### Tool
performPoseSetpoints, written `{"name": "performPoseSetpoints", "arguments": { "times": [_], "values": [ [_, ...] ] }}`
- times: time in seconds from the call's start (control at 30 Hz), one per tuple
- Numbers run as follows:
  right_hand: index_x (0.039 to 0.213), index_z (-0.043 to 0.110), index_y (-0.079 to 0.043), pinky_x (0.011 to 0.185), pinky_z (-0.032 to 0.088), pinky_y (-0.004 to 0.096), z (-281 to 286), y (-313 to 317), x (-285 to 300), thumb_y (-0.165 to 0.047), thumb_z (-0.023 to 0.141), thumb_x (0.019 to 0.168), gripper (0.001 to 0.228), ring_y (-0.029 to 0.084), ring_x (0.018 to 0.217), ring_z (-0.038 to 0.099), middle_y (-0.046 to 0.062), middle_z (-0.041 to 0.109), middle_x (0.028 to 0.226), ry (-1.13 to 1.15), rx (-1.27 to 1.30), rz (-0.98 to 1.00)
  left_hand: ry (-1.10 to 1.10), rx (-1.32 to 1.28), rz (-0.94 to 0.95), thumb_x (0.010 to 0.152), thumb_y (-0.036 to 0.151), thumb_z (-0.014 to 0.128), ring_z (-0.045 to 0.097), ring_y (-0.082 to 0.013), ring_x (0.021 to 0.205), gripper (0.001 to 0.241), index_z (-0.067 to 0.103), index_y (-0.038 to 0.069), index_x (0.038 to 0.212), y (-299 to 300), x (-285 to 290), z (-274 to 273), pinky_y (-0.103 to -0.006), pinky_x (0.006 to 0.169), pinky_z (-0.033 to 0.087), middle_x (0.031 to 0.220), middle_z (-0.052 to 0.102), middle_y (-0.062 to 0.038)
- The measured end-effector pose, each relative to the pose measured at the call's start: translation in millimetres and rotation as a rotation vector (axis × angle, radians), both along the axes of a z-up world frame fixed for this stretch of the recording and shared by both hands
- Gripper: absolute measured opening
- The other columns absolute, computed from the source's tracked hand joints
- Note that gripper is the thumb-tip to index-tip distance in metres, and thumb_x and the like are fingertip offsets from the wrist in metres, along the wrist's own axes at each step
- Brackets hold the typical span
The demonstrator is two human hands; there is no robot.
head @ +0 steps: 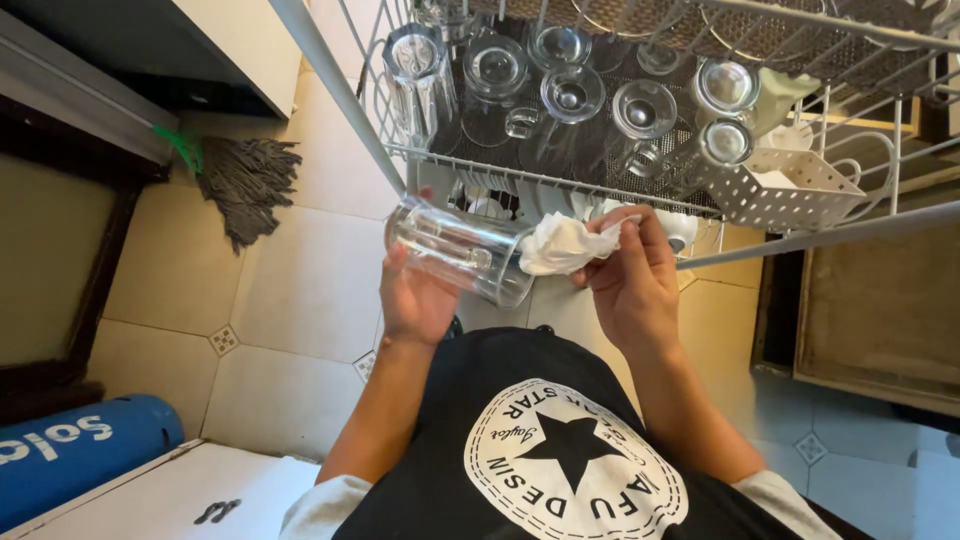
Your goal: The recorder is wiping and polishing various drinking glasses from a rack using a white cleaning cloth.
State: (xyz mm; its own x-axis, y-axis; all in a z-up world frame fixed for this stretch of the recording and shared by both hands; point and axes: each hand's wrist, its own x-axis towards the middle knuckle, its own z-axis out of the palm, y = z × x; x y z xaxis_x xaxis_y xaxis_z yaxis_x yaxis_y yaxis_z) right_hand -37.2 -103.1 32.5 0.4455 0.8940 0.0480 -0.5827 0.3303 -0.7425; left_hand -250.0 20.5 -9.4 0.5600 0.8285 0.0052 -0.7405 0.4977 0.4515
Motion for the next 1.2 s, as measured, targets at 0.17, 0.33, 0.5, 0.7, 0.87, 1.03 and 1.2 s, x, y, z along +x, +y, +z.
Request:
{"name": "performPoseSetpoints", "arguments": {
  "times": [0.17, 0.33, 0.5, 0.7, 0.87, 1.03, 1.2],
  "values": [
    [0.123, 0.058, 0.0, 0.08, 0.055, 0.031, -19, -10, 4, -0.01, 0.053, 0.113, 0.014, 0.017, 0.095, 0.065, 0.012, 0.065, 0.113, -0.028, -0.098, 0.058, -0.038, -0.233, -0.075, 0.091, 0.048, 0.067, 0.064, -0.0318, 0.124, 0.076, 0.042, 0.011, 0.153, -4, 14, 4, -0.0521, 0.106, 0.055, 0.138, 0.057, -0.013],
    [0.113, 0.065, 0.005, 0.088, 0.056, 0.035, -18, -13, 3, -0.008, 0.058, 0.106, 0.016, 0.021, 0.101, 0.07, 0.014, 0.069, 0.112, 0.123, -0.169, 0.056, -0.057, -0.334, -0.104, 0.096, 0.055, 0.067, 0.063, -0.0277, 0.117, 0.073, 0.046, 0.011, 0.15, -11, 12, -54, -0.0457, 0.102, 0.054, 0.146, 0.061, -0.011],
    [0.112, 0.065, 0.002, 0.099, 0.054, 0.033, -22, -15, 0, -0.001, 0.07, 0.095, 0.017, 0.019, 0.107, 0.068, 0.011, 0.069, 0.114, 0.096, -0.128, 0.076, -0.218, -0.45, -0.216, 0.091, 0.06, 0.07, 0.065, -0.0293, 0.115, 0.082, 0.049, 0.003, 0.146, -17, 5, -71, -0.0437, 0.103, 0.056, 0.122, 0.067, -0.019],
    [0.115, 0.062, 0.0, 0.095, 0.053, 0.031, -34, -11, -1, 0.003, 0.073, 0.095, 0.023, 0.018, 0.104, 0.066, 0.011, 0.068, 0.114, 0.145, -0.167, 0.09, -0.444, -0.36, -0.398, 0.091, 0.058, 0.07, 0.063, -0.0287, 0.112, 0.081, 0.052, -0.002, 0.143, -21, 3, -86, -0.0423, 0.108, 0.052, 0.118, 0.063, -0.016],
    [0.117, 0.062, -0.002, 0.081, 0.056, 0.031, -34, -3, 1, 0.005, 0.07, 0.091, 0.028, 0.015, 0.096, 0.066, 0.008, 0.066, 0.111, -0.02, -0.272, 0.065, -0.431, -0.366, -0.493, 0.097, 0.059, 0.057, 0.059, -0.0343, 0.119, 0.077, 0.055, -0.009, 0.135, -24, -4, -51, -0.0498, 0.111, 0.044, 0.121, 0.061, -0.02],
    [0.117, 0.06, -0.001, 0.079, 0.058, 0.029, -37, 3, -3, 0.006, 0.068, 0.089, 0.03, 0.012, 0.096, 0.065, 0.007, 0.065, 0.111, -0.336, -0.302, 0.052, -0.219, -0.38, -0.462, 0.086, 0.054, 0.057, 0.052, -0.0369, 0.139, 0.074, 0.058, -0.006, 0.129, -27, -8, -46, -0.0635, 0.119, 0.033, 0.135, 0.059, -0.019],
    [0.125, 0.055, -0.001, 0.095, 0.055, 0.027, -42, 6, -8, 0.01, 0.067, 0.087, 0.042, 0.012, 0.105, 0.065, 0.008, 0.062, 0.116, -0.4, -0.257, 0.18, -0.003, -0.195, -0.428, 0.089, 0.058, 0.06, 0.048, -0.0332, 0.144, 0.077, 0.056, -0.009, 0.127, -26, -7, -37, -0.0513, 0.125, 0.035, 0.142, 0.057, -0.023]
  ]
}}
